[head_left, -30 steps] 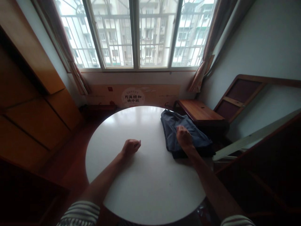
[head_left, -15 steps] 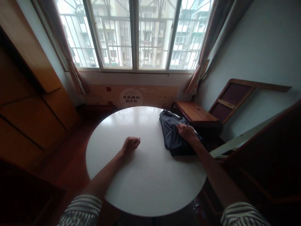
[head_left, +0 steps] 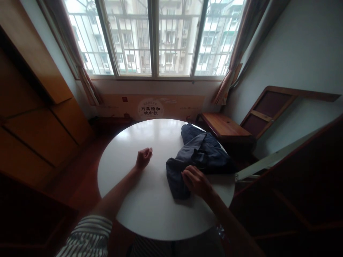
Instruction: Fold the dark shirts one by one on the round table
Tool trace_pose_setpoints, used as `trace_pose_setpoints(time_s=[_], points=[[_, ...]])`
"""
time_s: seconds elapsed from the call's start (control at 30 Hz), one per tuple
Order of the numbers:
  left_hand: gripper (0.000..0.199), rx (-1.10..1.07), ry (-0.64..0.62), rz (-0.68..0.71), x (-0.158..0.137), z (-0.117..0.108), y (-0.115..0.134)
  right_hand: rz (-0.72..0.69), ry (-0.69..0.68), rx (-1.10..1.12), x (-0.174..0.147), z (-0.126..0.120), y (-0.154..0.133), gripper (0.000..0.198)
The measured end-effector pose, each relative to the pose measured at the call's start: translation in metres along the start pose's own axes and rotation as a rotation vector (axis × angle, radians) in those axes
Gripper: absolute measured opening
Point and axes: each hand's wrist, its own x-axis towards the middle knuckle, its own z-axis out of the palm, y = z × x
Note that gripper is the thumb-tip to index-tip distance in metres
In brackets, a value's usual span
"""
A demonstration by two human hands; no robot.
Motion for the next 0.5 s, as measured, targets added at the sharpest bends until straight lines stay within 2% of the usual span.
trace_pose_setpoints(time_s=[0.07, 0.13, 0.2, 0.23, 0.3, 0.33, 0.37, 0.43, 0.5], points=[[0.047, 0.026, -0.075, 0.091, -0.006, 0.004, 0.013, 0.159, 0.229, -0.086, -0.012, -0.006, 0.017, 0.024], [0.041, 0.046, -0.205, 0.202, -0.013, 0.011, 0.031, 0.322, 0.348, -0.144, -0.019, -0.008, 0.036, 0.024], [0.036, 0.070, -0.352, 0.315, -0.019, 0.023, 0.052, 0.409, 0.327, -0.154, -0.025, -0.005, 0.052, 0.027], [0.044, 0.093, -0.407, 0.365, -0.021, 0.030, 0.063, 0.419, 0.291, -0.146, -0.027, -0.002, 0.058, 0.030], [0.075, 0.158, -0.474, 0.438, -0.022, 0.047, 0.082, 0.399, 0.217, -0.098, -0.031, 0.006, 0.066, 0.037], [0.083, 0.184, -0.501, 0.465, -0.021, 0.056, 0.090, 0.379, 0.186, -0.068, -0.033, 0.009, 0.068, 0.039], [0.081, 0.189, -0.531, 0.482, -0.018, 0.064, 0.095, 0.356, 0.158, -0.042, -0.034, 0.012, 0.068, 0.041], [0.057, 0.105, -0.568, 0.475, -0.006, 0.074, 0.102, 0.315, 0.111, -0.005, -0.035, 0.014, 0.067, 0.044], [0.040, -0.030, -0.552, 0.433, 0.012, 0.071, 0.103, 0.294, 0.077, 0.009, -0.035, 0.013, 0.064, 0.045]])
